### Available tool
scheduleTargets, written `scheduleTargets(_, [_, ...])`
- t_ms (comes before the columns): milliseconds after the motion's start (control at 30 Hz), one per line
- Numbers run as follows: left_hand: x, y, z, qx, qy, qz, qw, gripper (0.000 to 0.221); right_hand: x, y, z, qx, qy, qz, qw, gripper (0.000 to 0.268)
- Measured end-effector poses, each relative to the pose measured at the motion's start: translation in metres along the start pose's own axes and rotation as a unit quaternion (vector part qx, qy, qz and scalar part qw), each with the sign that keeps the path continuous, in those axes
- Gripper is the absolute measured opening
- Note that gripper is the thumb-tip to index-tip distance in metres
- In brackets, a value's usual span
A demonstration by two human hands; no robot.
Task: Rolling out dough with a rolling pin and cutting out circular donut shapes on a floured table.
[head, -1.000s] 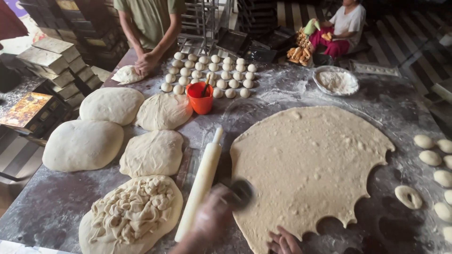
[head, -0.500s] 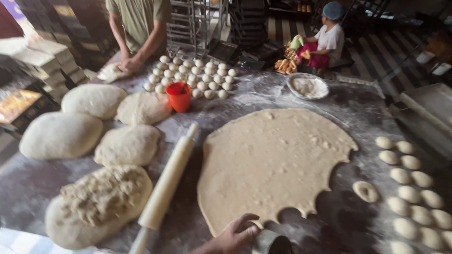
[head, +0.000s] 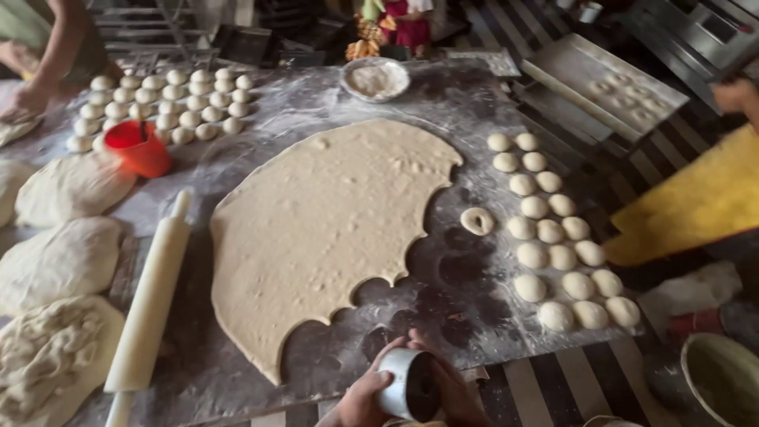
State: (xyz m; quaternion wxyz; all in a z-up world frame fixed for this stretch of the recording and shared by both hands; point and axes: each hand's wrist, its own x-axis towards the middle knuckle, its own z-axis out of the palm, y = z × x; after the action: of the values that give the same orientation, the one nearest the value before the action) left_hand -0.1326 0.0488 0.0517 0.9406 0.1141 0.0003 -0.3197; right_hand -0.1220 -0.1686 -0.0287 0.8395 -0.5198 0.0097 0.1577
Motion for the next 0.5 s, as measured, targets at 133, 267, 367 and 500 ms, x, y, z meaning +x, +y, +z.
scheduleTargets(133, [0.020,0.029,-0.024,0.169,0.060,0.031,0.983,0.102,0.027,-0.040,0.033,-0.150,-0.006,-0.027,0.988,0.057])
scheduleTargets(267, [0.019,0.065,0.010,0.220,0.188,0.041,0.956,0.098,0.037,-0.020,0.010,-0.128,0.098,0.090,0.983,0.050])
scheduleTargets(367, [0.029,0.081,-0.013,0.190,0.242,0.074,0.949,0.082,0.057,0.037,-0.063,-0.055,0.133,0.112,0.983,0.044])
scheduleTargets(500, [0.048,0.073,-0.105,0.219,0.246,0.076,0.941,0.079,0.068,0.098,-0.147,-0.026,0.188,0.149,0.970,0.042])
